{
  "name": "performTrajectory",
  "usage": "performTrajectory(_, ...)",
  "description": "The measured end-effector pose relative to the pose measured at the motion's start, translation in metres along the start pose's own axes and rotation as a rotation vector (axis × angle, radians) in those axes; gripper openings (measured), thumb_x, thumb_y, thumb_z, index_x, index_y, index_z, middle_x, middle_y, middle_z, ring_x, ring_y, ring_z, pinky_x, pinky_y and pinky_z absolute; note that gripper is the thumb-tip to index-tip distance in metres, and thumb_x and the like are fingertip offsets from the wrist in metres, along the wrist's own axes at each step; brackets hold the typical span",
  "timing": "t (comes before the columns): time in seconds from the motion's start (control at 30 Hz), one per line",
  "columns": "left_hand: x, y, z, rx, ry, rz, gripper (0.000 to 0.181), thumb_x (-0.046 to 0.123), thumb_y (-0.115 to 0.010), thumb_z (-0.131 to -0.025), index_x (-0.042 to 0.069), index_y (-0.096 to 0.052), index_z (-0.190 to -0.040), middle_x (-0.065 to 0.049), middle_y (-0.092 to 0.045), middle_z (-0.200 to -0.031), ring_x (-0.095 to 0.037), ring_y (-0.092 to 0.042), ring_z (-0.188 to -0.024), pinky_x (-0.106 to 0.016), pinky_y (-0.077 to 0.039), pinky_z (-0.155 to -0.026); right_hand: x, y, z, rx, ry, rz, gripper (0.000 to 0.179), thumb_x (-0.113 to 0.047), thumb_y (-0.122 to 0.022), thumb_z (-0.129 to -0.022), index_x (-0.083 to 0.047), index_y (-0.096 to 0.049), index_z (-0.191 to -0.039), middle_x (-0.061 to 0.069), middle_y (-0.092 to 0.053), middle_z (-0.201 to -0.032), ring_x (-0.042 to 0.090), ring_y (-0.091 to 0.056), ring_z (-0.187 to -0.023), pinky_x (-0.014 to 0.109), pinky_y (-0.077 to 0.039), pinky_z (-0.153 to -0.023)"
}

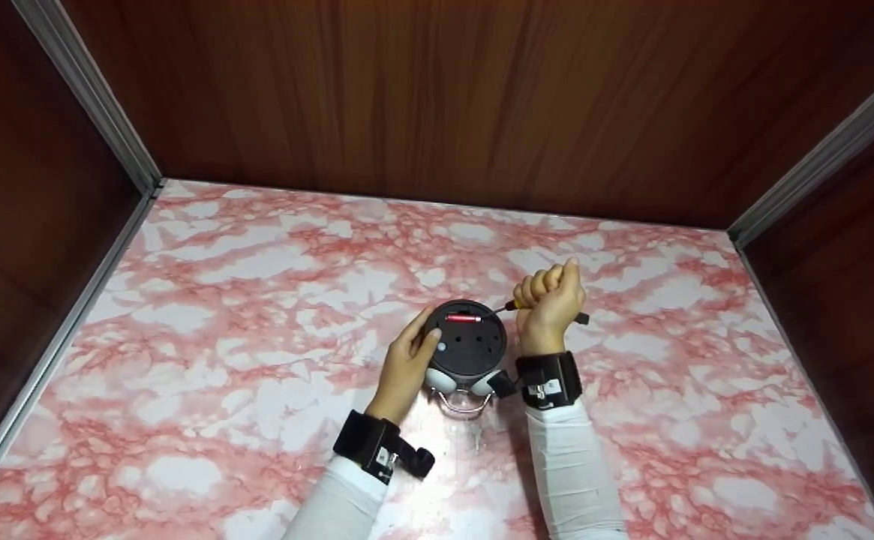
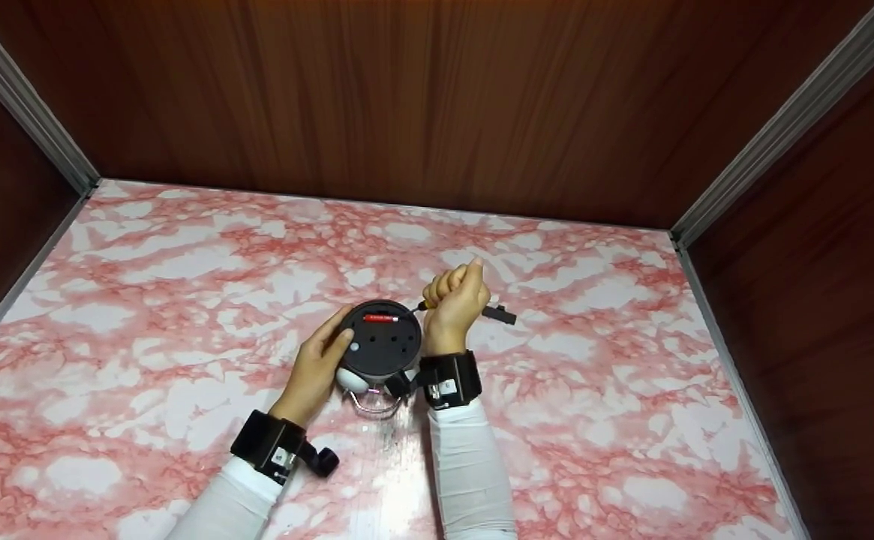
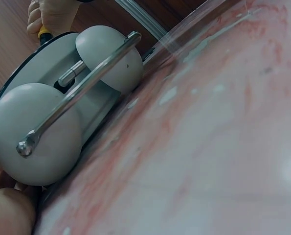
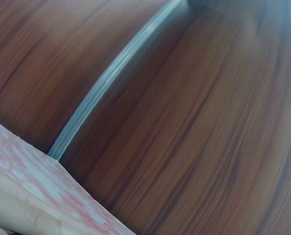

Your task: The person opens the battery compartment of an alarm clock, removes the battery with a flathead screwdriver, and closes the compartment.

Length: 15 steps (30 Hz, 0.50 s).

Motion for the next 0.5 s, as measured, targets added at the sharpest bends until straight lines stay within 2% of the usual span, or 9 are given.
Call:
performTrajectory(0.17, 0.001, -0.001, 0.0, -0.006, -0.006, -0.003, 0.051, 0.014, -0.058, -0.104, 0.002, -0.044, -0.152, -0.014, -0.041, -0.158, -0.023, -0.037, -0.146, -0.024, -0.031, -0.117, -0.001, 0.0, 0.0, -0.007, -0.004, -0.004, 0.058, -0.021, -0.025, -0.112, -0.015, -0.025, -0.055, -0.006, -0.016, -0.047, 0.008, -0.01, -0.043, 0.024, -0.007, -0.042)
performTrajectory(0.27, 0.001, -0.002, 0.0, -0.018, -0.011, -0.017, 0.051, 0.014, -0.058, -0.104, 0.001, -0.044, -0.151, -0.016, -0.041, -0.157, -0.025, -0.038, -0.146, -0.026, -0.032, -0.118, -0.001, -0.002, 0.001, -0.012, -0.03, -0.07, 0.058, -0.023, -0.025, -0.112, -0.016, -0.025, -0.054, -0.006, -0.015, -0.049, 0.008, -0.009, -0.044, 0.023, -0.006, -0.043)
performTrajectory(0.4, 0.002, -0.004, 0.002, -0.05, -0.033, -0.128, 0.05, 0.015, -0.059, -0.104, 0.001, -0.047, -0.149, -0.02, -0.047, -0.15, -0.03, -0.043, -0.141, -0.03, -0.034, -0.117, 0.002, -0.011, 0.006, -0.07, -0.057, -0.076, 0.058, -0.022, -0.022, -0.112, -0.015, -0.024, -0.055, -0.006, -0.015, -0.049, 0.008, -0.009, -0.044, 0.024, -0.007, -0.043)
performTrajectory(0.5, 0.003, -0.006, 0.003, -0.057, -0.05, -0.195, 0.047, 0.013, -0.06, -0.103, -0.001, -0.05, -0.147, -0.022, -0.05, -0.145, -0.032, -0.045, -0.139, -0.032, -0.034, -0.118, 0.002, -0.016, 0.011, -0.125, -0.037, -0.017, 0.058, -0.02, -0.02, -0.112, -0.015, -0.023, -0.055, -0.005, -0.015, -0.048, 0.009, -0.009, -0.043, 0.024, -0.008, -0.041)
Point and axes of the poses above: each hand's wrist, its own z-axis away from the middle knuckle, its own y-axis out of the back of the hand, x = y × z, the point moved 1 cm from there along -z, towards the middle knuckle
